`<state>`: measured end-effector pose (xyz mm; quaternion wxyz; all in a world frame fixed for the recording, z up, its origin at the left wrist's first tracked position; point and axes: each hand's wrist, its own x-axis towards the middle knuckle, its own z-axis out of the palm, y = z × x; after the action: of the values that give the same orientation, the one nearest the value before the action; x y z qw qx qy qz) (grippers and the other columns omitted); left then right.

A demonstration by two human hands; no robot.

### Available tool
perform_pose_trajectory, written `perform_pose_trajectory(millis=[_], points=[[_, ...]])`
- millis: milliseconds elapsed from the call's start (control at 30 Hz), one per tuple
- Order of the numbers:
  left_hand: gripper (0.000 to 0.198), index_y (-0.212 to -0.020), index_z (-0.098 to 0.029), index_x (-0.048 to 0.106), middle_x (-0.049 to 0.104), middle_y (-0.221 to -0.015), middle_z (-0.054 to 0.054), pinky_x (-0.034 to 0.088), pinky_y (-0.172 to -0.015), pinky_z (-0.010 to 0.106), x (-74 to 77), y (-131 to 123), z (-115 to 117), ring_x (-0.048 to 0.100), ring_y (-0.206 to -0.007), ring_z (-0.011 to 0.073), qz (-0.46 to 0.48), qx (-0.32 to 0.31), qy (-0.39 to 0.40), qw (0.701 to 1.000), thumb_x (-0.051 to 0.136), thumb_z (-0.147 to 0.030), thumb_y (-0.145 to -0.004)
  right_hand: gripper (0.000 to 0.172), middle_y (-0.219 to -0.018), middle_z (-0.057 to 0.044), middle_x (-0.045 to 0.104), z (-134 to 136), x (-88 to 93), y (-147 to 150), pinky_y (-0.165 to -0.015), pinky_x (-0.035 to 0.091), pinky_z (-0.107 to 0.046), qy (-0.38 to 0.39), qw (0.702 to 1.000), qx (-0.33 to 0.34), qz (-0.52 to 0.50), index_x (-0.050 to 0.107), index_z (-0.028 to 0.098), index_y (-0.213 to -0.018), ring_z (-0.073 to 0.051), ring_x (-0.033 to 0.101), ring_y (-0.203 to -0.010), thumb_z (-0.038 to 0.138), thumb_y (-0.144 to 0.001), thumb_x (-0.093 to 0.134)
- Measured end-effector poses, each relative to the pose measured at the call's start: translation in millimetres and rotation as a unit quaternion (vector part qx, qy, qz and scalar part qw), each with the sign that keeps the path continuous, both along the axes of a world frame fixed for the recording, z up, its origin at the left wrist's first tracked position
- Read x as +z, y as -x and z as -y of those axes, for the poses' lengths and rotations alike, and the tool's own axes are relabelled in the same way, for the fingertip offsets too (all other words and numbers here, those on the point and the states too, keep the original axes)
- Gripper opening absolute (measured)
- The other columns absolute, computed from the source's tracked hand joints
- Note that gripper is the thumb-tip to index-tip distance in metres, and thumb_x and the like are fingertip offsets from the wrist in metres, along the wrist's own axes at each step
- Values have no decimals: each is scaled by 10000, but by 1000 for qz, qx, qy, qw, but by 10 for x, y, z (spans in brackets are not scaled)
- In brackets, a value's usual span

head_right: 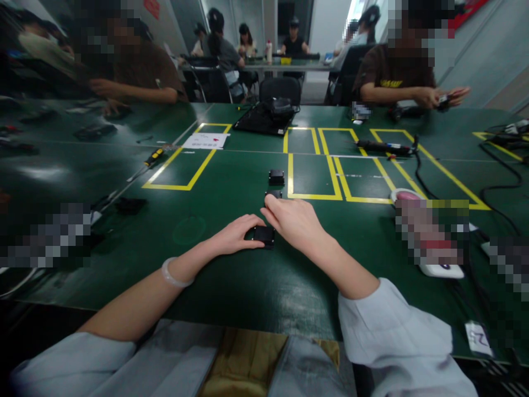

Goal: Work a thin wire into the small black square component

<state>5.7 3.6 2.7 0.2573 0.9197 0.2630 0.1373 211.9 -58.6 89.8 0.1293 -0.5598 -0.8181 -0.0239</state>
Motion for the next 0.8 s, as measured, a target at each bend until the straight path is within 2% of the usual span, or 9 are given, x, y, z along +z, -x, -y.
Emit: perform_pose_trajectory(millis=[200,500,800], points=[[420,-1094,-209,583,615,-1073,70,441,-866,360,7,-3,3,557,-994,246,-3,2,10,1000,626,-550,-853,338,-767,-64,690,-23,-29,22,-538,209,-274,13,999,-28,36,550,175,-1026,-165,576,-608,370,-999,275],[406,-1106,-217,584,609,-1079,64,437,-859,348,1,1,-3,555,-993,241,-8,1,-2,1000,634,-533,-856,232,-807,-47,686,-7,-11,6,-547,239,-264,4,1000,-6,-7,527,180,-1029,-146,556,-617,265,-957,324],[409,-1104,-211,575,612,-1079,65,438,-859,352,26,-3,7,556,-998,245,-10,0,2,1000,627,-536,-861,364,-779,-59,696,-7,-1,13,-525,195,-279,3,998,-31,46,551,186,-1001,-173,589,-624,420,-1005,272]])
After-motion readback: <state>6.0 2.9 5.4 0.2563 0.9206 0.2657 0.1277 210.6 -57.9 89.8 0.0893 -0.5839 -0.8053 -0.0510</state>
